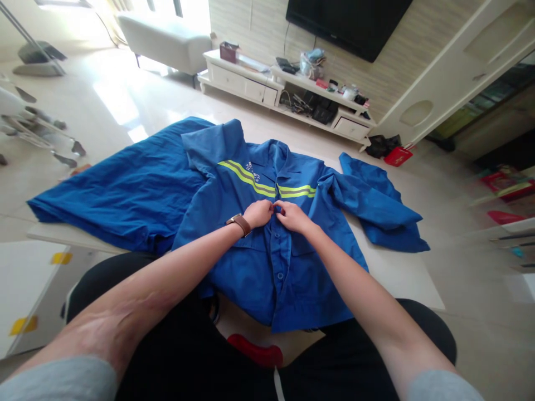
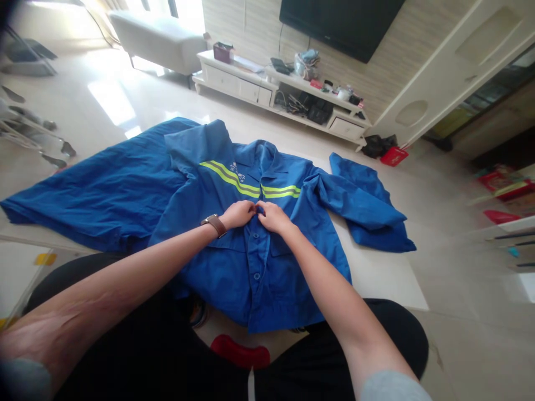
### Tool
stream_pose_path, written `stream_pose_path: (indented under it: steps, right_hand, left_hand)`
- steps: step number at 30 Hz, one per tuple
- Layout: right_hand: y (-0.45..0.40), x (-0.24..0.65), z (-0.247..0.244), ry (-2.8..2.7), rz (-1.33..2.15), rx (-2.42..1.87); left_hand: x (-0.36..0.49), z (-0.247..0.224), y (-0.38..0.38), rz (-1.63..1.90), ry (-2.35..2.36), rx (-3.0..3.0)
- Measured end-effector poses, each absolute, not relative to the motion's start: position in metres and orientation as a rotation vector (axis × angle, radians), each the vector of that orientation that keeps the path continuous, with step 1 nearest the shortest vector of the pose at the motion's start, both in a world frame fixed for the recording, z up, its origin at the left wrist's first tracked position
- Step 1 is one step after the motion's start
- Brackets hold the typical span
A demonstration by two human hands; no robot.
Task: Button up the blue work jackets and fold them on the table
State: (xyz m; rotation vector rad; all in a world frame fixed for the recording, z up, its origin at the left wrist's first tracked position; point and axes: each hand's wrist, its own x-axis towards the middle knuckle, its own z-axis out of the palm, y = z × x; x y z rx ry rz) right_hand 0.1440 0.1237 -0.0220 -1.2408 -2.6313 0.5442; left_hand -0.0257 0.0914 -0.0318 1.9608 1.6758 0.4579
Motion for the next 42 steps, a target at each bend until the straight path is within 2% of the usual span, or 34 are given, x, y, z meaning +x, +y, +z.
stream_pose_path:
  steps: [5, 11, 18, 23, 31, 42]
  right_hand:
    - [0.122, 0.159, -0.027, -2.7, 0.529, -1.123]
    - [0.103, 0.183, -0.008, -2.346, 0.57, -1.206]
    - [0.071, 0.228, 0.022, -1.923, 0.814, -1.248]
    - [0.052, 0.226, 0.03, -1.661, 0.928, -1.203]
    - [0.032, 0.216, 0.036, -1.626, 1.123, -1.051]
    - [0.024, 0.208, 0.029, -1.644, 1.257, -1.069]
  left_hand:
    - [-0.024, -0.032, 0.094, 0.443, 1.665, 1.941]
    - [-0.014, -0.03, 0.088, 0.523, 1.692, 1.941]
    - [0.002, 0.005, 0.064, 0.888, 1.471, 2.007]
    - [0.012, 0.026, 0.033, 0.965, 1.351, 1.939]
    - [0.025, 0.019, 0.004, 1.078, 1.301, 1.749]
    - [0.024, 0.016, 0.003, 1.157, 1.276, 1.683]
